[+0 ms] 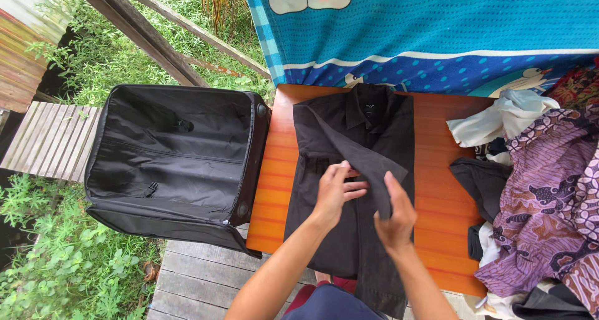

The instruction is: The person folds a black shirt and a patterned purple shirt by hand on a table and places them into an open suitcase.

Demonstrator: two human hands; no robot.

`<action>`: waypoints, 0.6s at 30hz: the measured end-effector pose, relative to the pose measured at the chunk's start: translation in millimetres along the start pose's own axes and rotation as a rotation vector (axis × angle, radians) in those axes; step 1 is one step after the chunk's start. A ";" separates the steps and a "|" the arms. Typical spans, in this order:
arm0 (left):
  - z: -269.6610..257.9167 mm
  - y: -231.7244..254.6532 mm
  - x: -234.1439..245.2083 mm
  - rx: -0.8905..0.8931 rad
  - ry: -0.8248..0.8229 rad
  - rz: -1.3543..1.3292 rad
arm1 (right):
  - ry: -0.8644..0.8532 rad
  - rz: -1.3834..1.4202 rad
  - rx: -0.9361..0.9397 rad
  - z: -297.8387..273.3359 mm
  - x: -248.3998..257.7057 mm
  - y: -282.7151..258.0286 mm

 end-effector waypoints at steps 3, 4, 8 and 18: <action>12.5 -18.3 80.8 -0.377 0.239 0.423 | -0.091 -0.028 -0.082 35.1 11.1 5.3; 9.3 -26.5 114.5 -0.548 0.380 0.660 | -0.093 -0.025 -0.099 48.0 12.1 8.4; -17.6 -73.2 224.1 -0.650 0.630 1.033 | -0.095 -0.026 -0.141 96.0 15.7 29.5; -27.6 -91.3 242.7 -0.452 0.654 1.233 | -0.219 0.284 -0.573 252.1 -17.7 44.0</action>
Point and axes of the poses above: each hand's wrist, its own z-axis towards the middle knuckle, its own x-axis out of the back of the hand, y = z × x, the point moved 5 cm from there along z, towards the middle knuckle, and after that the axes turned 13 degrees about y, right-handed, at the moved point
